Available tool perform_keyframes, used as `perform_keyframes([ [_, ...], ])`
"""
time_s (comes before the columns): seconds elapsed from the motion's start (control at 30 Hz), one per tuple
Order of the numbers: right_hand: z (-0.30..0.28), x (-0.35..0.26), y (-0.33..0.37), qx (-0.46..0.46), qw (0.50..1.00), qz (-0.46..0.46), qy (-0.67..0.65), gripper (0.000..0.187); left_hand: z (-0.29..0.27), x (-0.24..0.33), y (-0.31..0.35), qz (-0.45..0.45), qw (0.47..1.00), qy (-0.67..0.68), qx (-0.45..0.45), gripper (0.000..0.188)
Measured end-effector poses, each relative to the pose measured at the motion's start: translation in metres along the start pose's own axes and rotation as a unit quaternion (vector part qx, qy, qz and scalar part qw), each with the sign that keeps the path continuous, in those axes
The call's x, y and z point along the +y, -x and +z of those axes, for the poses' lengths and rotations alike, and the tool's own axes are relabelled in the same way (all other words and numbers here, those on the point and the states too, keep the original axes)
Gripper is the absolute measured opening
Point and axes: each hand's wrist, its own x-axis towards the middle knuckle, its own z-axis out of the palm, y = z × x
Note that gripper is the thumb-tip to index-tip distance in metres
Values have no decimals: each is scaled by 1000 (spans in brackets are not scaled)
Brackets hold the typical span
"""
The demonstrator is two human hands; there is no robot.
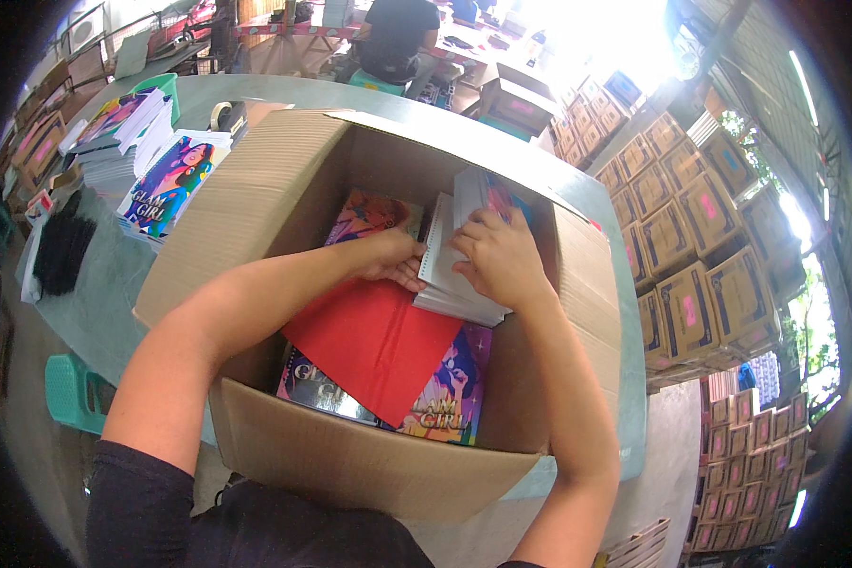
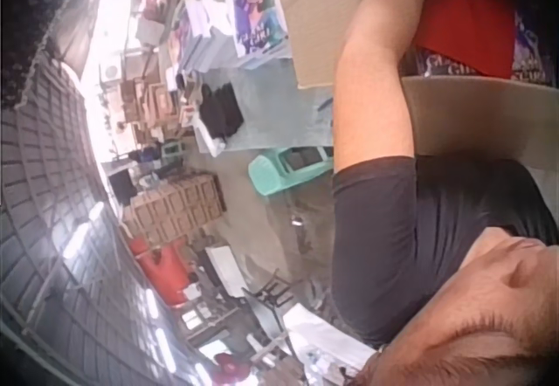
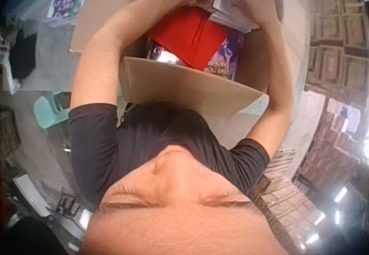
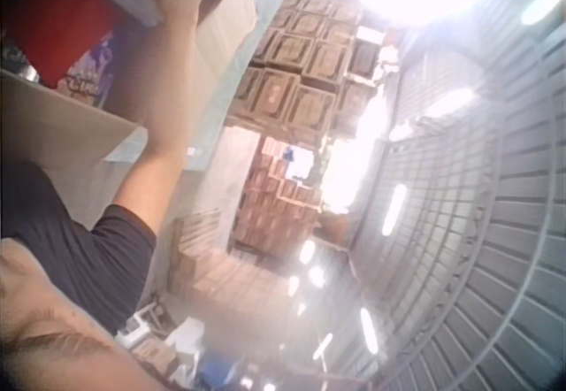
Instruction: The person opens a cardboard box, removes several stacks of spiral notebooks, and places them onto a table.
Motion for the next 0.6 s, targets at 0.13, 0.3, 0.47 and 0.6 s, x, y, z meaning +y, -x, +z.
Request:
perform_keyframes([
  [0.13,1,1,2,21,1000,-4,-9,26,5,-4,-2,11,998,-53,26,20],
  [0.3,8,-3,0,25,1000,-3,4,25,6,-1,-3,39,999,8,29,18],
  [0.47,17,-17,-8,-5,1000,-9,28,30,3,3,-1,43,999,-23,18,16],
  [0.6,20,-17,-7,-2,999,-11,44,31,1,3,-4,27,997,-73,17,16],
])
